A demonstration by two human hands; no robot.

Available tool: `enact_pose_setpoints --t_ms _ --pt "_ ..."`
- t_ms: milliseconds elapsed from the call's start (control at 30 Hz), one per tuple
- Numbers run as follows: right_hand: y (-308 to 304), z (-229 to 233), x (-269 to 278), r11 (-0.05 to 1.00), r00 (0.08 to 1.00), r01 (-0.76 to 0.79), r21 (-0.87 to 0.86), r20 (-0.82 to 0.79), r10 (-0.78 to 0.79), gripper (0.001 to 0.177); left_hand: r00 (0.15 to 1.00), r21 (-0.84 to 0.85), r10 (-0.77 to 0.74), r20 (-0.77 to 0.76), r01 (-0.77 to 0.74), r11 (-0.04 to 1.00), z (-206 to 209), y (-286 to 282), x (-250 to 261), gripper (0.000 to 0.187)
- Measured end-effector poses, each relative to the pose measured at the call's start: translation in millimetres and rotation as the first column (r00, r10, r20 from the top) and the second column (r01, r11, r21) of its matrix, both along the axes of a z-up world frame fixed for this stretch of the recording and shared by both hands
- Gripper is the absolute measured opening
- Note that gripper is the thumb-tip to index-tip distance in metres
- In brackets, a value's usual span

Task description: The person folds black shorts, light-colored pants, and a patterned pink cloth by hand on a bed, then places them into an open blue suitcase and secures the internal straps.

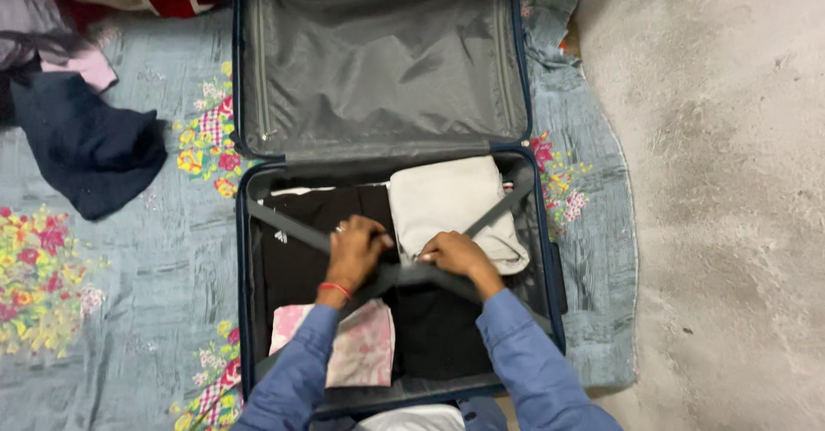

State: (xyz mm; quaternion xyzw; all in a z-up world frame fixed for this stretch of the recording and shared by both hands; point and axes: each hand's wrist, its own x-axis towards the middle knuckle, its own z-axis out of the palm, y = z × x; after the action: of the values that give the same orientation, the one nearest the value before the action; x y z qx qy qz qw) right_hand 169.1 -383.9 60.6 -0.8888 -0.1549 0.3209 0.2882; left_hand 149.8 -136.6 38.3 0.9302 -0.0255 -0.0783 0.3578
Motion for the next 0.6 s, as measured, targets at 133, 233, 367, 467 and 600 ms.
enact_pose_setpoints --t_ms 133,233,367,467,600 --pt "-56 1 70 0.826 0.825 0.483 0.291 -0.468 -0.317 0.043 0.970 0.115 0.102 0.222 -0.130 0.985 13 57 78 0.023" --pt "-92 -11 136 0.821 0.798 0.542 0.179 0.195 -0.570 0.021 0.931 0.205 0.158 0.329 -0.234 0.950 8 110 138 0.036" --pt "-133 -21 230 0.817 0.540 0.551 0.170 0.673 -0.505 0.039 0.885 0.238 0.262 0.384 -0.369 0.898 -14 162 220 0.059" --pt "-146 -32 288 0.736 0.515 0.665 0.123 0.637 -0.573 0.053 0.831 0.218 0.281 0.480 -0.423 0.879 -41 189 274 0.075" --pt "-148 -47 355 0.765 0.483 0.620 0.174 0.684 -0.547 0.064 0.819 0.044 0.518 0.247 -0.544 0.838 -77 208 338 0.079"
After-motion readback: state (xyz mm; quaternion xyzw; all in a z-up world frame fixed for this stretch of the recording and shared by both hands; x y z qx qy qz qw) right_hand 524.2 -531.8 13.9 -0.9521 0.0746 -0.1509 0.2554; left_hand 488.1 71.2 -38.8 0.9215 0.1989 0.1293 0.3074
